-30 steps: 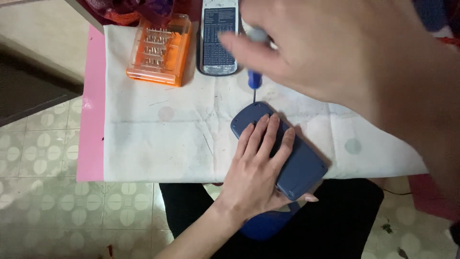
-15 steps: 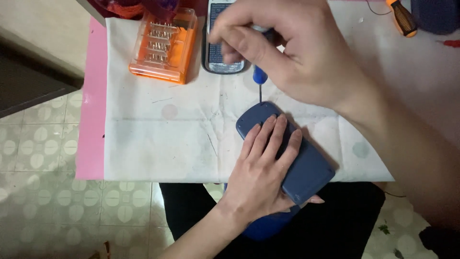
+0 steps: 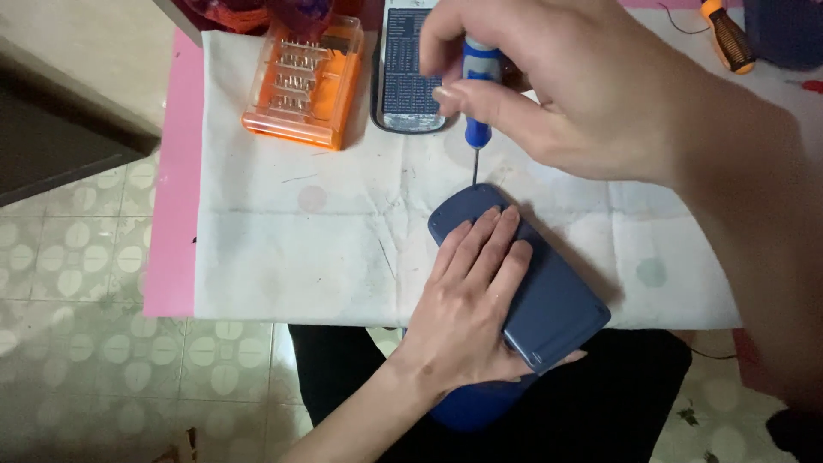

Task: Disassembling the plastic casing of an electronic device using a screwdriver and prying tools.

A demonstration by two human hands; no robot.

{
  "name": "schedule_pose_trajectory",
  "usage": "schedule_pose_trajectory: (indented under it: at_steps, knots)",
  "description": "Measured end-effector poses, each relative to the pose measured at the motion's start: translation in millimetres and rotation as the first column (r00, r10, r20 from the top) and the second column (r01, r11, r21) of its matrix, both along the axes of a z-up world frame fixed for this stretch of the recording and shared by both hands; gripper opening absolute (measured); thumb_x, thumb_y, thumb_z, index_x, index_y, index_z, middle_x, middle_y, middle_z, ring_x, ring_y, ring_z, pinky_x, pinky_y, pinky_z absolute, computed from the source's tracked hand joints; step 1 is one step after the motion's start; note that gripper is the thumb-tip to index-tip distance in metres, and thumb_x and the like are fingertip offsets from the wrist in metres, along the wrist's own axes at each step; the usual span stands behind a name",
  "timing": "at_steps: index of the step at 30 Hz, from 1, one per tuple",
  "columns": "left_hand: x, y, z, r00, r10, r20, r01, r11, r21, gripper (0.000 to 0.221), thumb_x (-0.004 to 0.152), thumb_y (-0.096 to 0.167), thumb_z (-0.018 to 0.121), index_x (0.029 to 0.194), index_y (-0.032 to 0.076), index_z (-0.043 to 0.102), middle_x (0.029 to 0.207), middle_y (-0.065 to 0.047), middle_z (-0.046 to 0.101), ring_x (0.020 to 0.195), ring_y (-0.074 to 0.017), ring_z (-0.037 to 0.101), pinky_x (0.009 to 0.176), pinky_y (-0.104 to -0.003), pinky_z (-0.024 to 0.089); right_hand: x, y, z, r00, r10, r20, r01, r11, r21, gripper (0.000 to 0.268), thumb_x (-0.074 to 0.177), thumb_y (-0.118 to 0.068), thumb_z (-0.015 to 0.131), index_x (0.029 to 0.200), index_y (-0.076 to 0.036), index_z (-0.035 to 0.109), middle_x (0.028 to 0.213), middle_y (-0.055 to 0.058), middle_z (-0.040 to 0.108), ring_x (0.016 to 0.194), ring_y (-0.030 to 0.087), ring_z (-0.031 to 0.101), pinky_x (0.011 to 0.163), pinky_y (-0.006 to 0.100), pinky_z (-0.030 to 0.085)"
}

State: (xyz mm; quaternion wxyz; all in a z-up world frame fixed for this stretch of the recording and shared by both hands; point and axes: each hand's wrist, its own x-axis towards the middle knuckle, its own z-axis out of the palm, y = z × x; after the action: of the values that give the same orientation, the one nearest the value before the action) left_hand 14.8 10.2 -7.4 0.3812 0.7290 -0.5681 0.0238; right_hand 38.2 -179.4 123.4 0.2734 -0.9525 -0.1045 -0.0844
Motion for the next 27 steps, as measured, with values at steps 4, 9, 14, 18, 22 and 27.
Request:
schedule_pose_trajectory:
  at_steps: [4, 9, 14, 18, 22, 27]
  knots:
    - [0, 1, -6, 1.000, -0.011, 0.008, 0.011, 1.000, -0.016, 0.087, 0.076, 0.064, 0.070, 0.129, -0.004, 0.059, 0.149, -0.030, 0.051, 0.141, -0.0473, 0.050, 0.120, -0.059, 0.037, 0, -10, 0, 0.988, 0.112, 0.110, -0.077, 0.957, -0.281, 0.016, 0.108, -0.011, 0.066, 0.118, -0.003, 0.055, 0.108, 0.013, 0.057, 0.088, 0.029, 0.054, 0.073, 0.042, 0.040]
    - [-1, 4, -8, 1.000, -0.009, 0.001, 0.009, 1.000, 0.001, 0.092, 0.073, 0.066, 0.068, 0.135, -0.001, 0.055, 0.150, -0.029, 0.051, 0.140, -0.0464, 0.051, 0.121, -0.059, 0.035, -7, -9, 19, 0.994, -0.036, -0.104, -0.015, 0.892, -0.451, 0.026, 0.099, -0.028, 0.065, 0.119, -0.013, 0.058, 0.108, 0.006, 0.067, 0.091, 0.028, 0.063, 0.071, 0.043, 0.046]
    - [-1, 5, -6, 0.999, -0.021, 0.027, 0.019, 0.997, 0.079, 0.100, 0.075, 0.071, 0.060, 0.148, 0.003, 0.047, 0.156, -0.026, 0.047, 0.144, -0.0444, 0.048, 0.124, -0.056, 0.030, -17, -13, 18, 0.992, -0.101, 0.077, 0.120, 0.548, -0.828, 0.025, 0.114, -0.055, 0.056, 0.117, -0.031, 0.065, 0.071, -0.004, 0.071, 0.073, 0.019, 0.071, 0.056, 0.034, 0.049]
    - [-1, 4, -6, 0.998, -0.024, 0.055, 0.020, 0.997, 0.077, 0.100, 0.077, 0.072, 0.056, 0.146, 0.001, 0.049, 0.155, -0.028, 0.047, 0.144, -0.0442, 0.048, 0.123, -0.056, 0.031, -26, -20, 26, 0.994, -0.026, 0.108, 0.107, 0.469, -0.877, 0.044, 0.119, -0.060, 0.056, 0.110, -0.018, 0.050, 0.077, -0.004, 0.054, 0.070, 0.017, 0.059, 0.061, 0.032, 0.041]
    - [-1, 4, -7, 0.998, -0.019, 0.061, 0.013, 0.996, 0.093, 0.100, 0.076, 0.071, 0.060, 0.148, 0.002, 0.048, 0.157, -0.026, 0.046, 0.147, -0.0418, 0.046, 0.124, -0.055, 0.030, -24, -24, 29, 0.985, -0.110, -0.130, -0.062, 0.477, -0.877, 0.044, 0.105, -0.064, 0.052, 0.108, -0.022, 0.044, 0.044, -0.004, 0.045, 0.036, 0.012, 0.047, 0.048, 0.029, 0.030]
    - [-3, 3, -9, 0.997, -0.022, 0.071, 0.015, 0.995, 0.095, 0.099, 0.077, 0.071, 0.059, 0.147, 0.001, 0.049, 0.156, -0.027, 0.045, 0.146, -0.0437, 0.046, 0.123, -0.056, 0.030, -28, -24, 20, 0.993, -0.121, -0.010, 0.010, 0.167, -0.986, 0.073, 0.115, -0.090, 0.028, 0.088, -0.026, 0.051, 0.047, -0.009, 0.044, 0.048, 0.008, 0.048, 0.056, 0.025, 0.029]
